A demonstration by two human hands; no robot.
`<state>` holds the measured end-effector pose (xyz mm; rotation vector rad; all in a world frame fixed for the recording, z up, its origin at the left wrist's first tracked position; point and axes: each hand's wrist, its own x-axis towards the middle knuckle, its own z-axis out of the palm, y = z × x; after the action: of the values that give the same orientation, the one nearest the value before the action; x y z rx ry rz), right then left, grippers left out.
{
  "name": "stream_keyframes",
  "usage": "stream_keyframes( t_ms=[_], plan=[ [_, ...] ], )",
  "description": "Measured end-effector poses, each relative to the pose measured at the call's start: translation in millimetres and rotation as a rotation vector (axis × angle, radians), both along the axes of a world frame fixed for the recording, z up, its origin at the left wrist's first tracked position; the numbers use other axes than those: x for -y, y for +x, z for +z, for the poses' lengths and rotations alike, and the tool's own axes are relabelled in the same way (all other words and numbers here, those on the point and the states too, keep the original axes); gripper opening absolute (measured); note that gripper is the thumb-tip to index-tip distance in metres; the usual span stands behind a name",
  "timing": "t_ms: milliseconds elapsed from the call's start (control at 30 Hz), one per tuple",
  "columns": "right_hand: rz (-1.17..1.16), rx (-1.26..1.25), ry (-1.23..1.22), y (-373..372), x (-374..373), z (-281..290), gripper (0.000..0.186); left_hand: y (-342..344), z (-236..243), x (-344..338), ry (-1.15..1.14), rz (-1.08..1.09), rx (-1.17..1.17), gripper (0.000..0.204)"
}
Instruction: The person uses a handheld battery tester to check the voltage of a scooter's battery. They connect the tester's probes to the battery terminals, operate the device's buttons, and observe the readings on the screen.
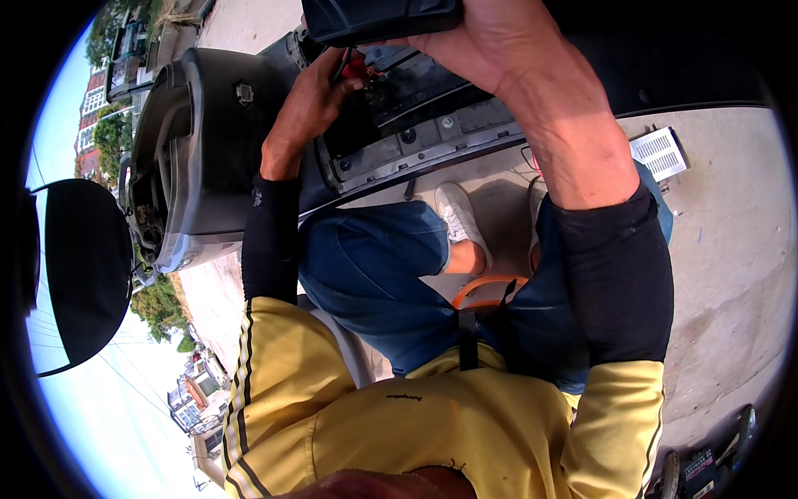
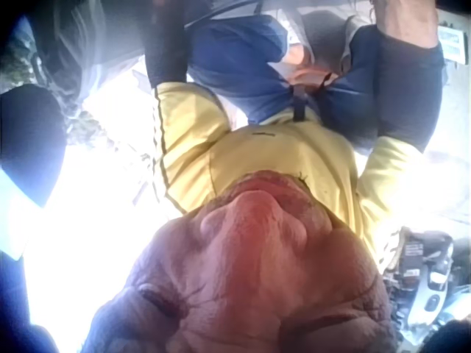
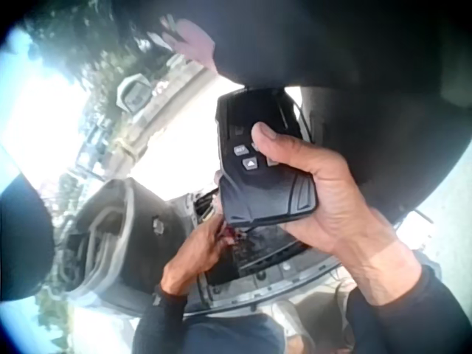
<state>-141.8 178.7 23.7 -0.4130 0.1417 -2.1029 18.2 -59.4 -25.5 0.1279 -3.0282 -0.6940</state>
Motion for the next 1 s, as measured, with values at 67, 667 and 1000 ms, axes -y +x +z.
stream_keyframes(
  t_ms=[67,667,1000],
  plan=[
    [0.006,-0.008,-0.018,-1,0,-1,0.033,1,1,-1,0.039,0.011,0.009,0.024],
    [0.027,0.016,-0.069,-2,3,0,0.031,11,3,-2,0.067,-0.048,0.023,0.026],
    [-0.013,-0.007,-0.056,-1,4,-1,0.030,19,-2,-1,0.109,0.024,-0.065,0.025]
  ],
)
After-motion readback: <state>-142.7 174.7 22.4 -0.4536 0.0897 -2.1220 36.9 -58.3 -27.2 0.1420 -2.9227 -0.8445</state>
